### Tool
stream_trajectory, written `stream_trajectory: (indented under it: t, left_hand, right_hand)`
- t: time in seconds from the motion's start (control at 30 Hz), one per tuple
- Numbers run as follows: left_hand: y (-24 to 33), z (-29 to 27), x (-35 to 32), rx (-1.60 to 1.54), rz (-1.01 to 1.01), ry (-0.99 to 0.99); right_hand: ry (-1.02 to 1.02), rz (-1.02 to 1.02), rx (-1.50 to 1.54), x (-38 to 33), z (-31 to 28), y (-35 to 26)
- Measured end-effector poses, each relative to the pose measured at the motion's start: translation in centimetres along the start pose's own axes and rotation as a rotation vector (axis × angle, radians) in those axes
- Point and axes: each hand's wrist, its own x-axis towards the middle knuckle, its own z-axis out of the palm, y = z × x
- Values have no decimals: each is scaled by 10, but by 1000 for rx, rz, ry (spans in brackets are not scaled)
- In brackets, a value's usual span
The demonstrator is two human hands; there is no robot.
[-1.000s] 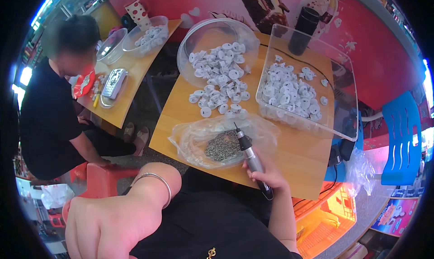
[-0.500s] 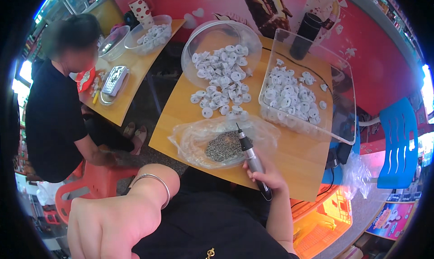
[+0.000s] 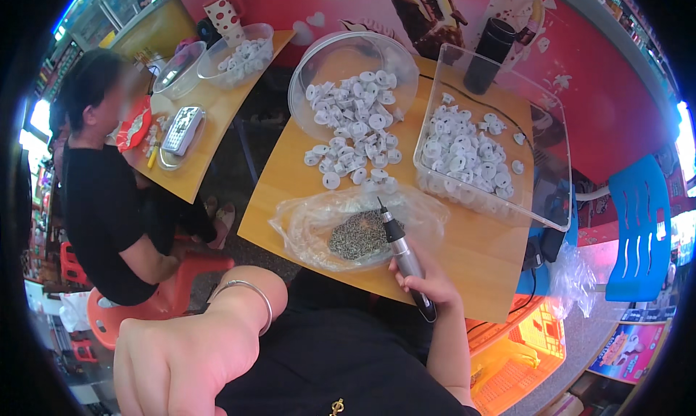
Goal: The person assembles plastic components by picking up plastic parts and driving screws into them using an electric screwdriver.
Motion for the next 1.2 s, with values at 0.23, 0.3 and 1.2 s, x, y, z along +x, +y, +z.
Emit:
stream_trajectory:
  t: [0.23,0.3,1.2]
  left_hand:
    - [-1,-3,-21,2,-13,36]
    - [-12,-9,-41,185,-199,314]
    - [-34,-77,-222,1253,-1356,221]
  right_hand:
    - [3,1,12,0,-3,2]
    - [18,1,13,-3,-5,1]
    - [57,35,21,0,-3,1]
